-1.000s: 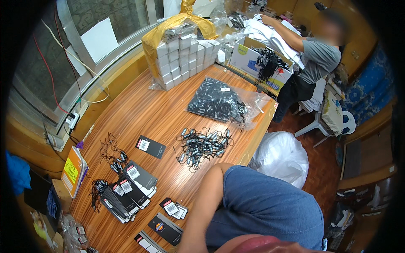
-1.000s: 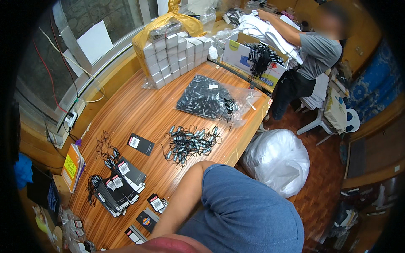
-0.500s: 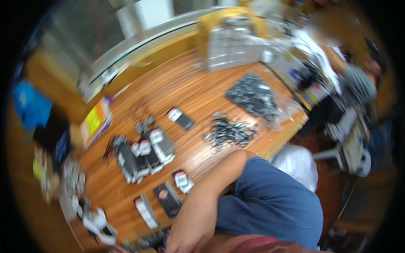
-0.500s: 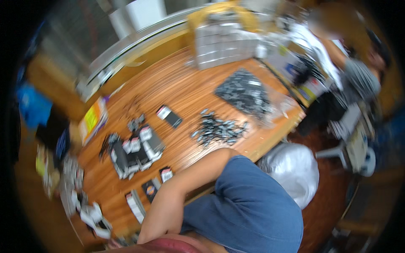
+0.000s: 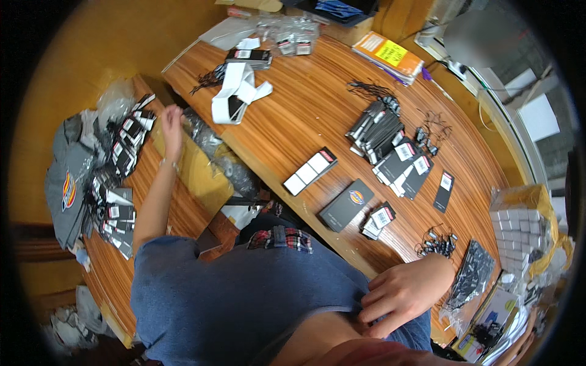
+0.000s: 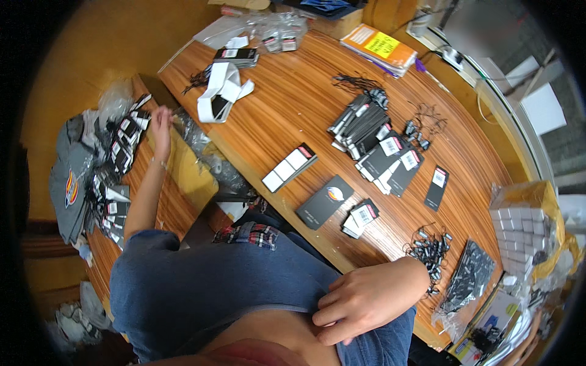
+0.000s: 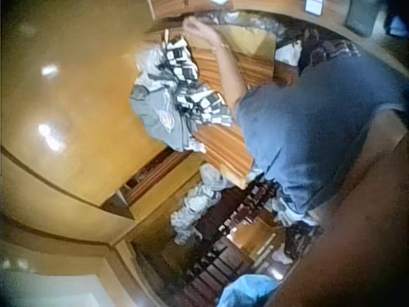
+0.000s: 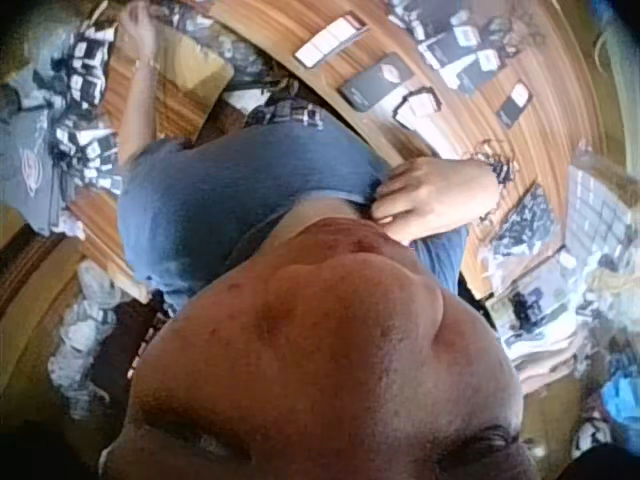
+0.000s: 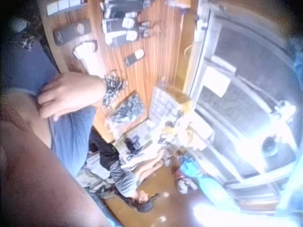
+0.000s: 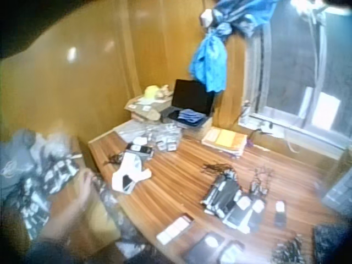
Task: The person attaches black plastic tags to small rectangular boxes on a wooden table. They repeatedly pick up boxes and tags, thread the tags through the boxes, and place the assembled items into a growing stack. The person also gathers and aligns the stack of boxes multiple times.
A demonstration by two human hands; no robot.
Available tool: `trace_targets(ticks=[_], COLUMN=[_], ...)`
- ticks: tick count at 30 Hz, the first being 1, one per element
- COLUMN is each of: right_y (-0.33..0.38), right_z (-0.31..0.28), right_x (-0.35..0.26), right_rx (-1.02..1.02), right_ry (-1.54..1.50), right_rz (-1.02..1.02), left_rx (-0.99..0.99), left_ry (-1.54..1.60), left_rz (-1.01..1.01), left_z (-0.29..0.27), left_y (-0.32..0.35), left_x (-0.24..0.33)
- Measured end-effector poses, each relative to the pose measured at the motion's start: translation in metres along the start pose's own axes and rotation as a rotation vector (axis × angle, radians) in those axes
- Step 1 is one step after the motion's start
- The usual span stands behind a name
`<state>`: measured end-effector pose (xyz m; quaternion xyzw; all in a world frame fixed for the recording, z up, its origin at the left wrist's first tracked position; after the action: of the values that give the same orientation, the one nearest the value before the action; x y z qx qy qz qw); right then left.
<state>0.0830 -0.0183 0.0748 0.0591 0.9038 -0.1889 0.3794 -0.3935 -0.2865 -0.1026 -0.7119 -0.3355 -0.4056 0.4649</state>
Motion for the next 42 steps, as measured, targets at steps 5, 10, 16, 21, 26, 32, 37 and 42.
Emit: trace_targets(ticks=[5,10,16,21,26,32,37,42], right_y=[-0.026,-0.045,-0.031,-0.032,-0.036,-0.029,-0.025,-0.030], right_z=[-0.020,-0.003,0.008,0.023,0.030,-0.007,-0.084,-0.161], right_x=[0.023,0.055,0.052,0.054,0.063,0.069,0.101,0.179], right_rx=[0.488,0.599,0.766,0.820,0.783,0.623,0.690,0.785], right_ry=[-0.037,-0.434,-0.286,-0.341,-0.334,-0.127,0.096,0.491], right_rz=[-0.066,0.146,0.578,0.672,0.765,0.873,0.928,0.942], left_rx=[-0.363,-0.653,-1.174,-1.184,-1.114,-0.986,-0.670,-0.369], left_ry=[-0.171,-0.793,-0.971,-0.868,-0.730,-0.628,-0.575,-0.680], left_rz=[0.168,0.430,0.306,0.346,0.300,0.465,0.703,0.878], left_z=[0.031,0.083,0.137,0.161,0.152,0.152,0.133,0.108], left_y=[-0.095,-0.178,-0.220,-0.234,-0.218,-0.200,-0.179,-0.181], left_x=[0.042,0.022,0.010,-0.026,-0.016,0.000,0.029,0.056])
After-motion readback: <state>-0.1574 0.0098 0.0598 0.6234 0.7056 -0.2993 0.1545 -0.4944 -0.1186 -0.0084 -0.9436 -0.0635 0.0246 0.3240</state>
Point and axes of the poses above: each hand's wrist, its own y-axis away from the middle knuckle, its own z-axis out of the palm, x = y × z, the point moved 1 cm from there along -y, towards the middle knuckle, and after that the axes turned 7 degrees about -x, right-handed, at the moved point
